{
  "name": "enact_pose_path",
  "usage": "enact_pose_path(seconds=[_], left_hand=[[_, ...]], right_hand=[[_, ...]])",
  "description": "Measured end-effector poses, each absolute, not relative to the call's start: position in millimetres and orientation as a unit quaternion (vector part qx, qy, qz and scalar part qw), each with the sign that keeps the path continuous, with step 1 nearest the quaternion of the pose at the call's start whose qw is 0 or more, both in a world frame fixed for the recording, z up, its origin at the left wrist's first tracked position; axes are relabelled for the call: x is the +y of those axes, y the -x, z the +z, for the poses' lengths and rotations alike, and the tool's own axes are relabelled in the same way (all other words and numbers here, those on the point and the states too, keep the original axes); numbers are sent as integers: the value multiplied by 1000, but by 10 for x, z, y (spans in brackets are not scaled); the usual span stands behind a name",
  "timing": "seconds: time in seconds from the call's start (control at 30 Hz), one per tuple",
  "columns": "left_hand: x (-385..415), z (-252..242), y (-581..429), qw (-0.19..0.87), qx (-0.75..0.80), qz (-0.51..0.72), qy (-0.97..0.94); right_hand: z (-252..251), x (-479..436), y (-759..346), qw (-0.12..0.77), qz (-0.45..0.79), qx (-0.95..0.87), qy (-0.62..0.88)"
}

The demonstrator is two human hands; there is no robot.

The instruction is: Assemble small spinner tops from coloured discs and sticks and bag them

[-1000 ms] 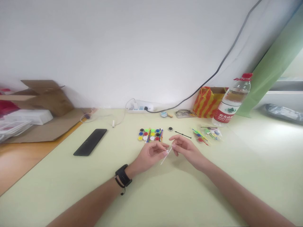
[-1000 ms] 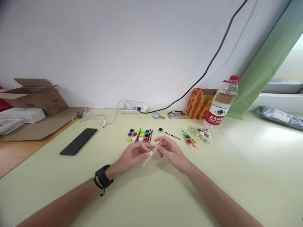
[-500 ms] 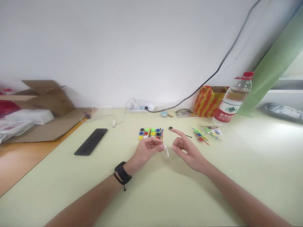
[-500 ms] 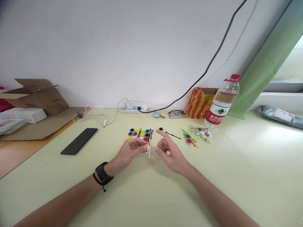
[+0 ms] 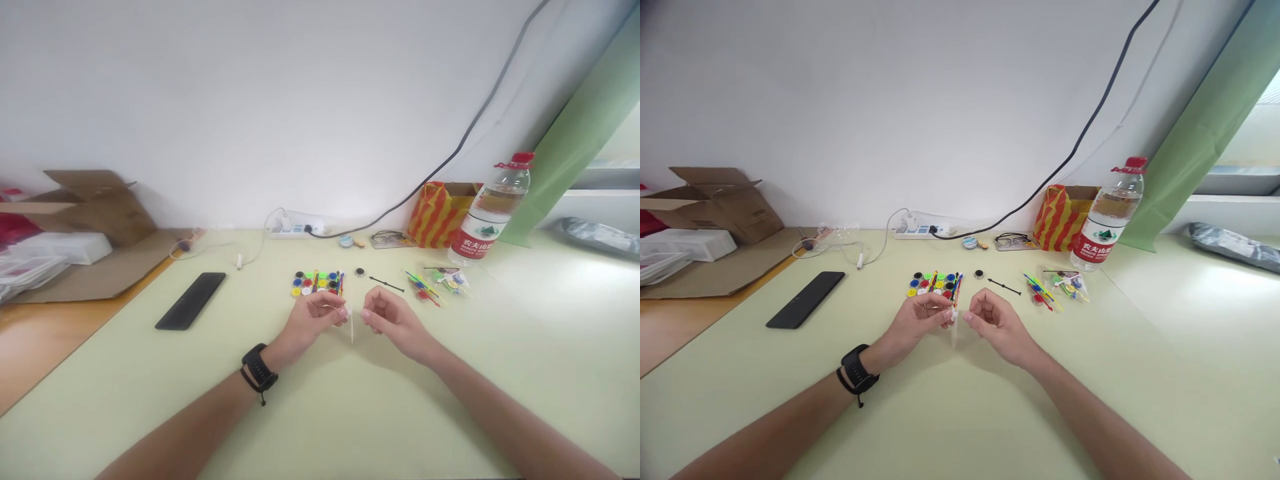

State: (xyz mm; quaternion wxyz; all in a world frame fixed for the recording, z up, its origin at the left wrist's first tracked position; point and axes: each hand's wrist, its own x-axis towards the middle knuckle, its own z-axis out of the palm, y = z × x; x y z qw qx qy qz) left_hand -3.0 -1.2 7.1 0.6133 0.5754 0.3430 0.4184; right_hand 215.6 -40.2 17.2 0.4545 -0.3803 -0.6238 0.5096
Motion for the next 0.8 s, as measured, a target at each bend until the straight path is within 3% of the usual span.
enact_pose_path(seconds=[0.8], left_hand=[[-15,66,29,631,312,396,-590]], right_hand=[[100,-431,-2180,465,353,-690,428]])
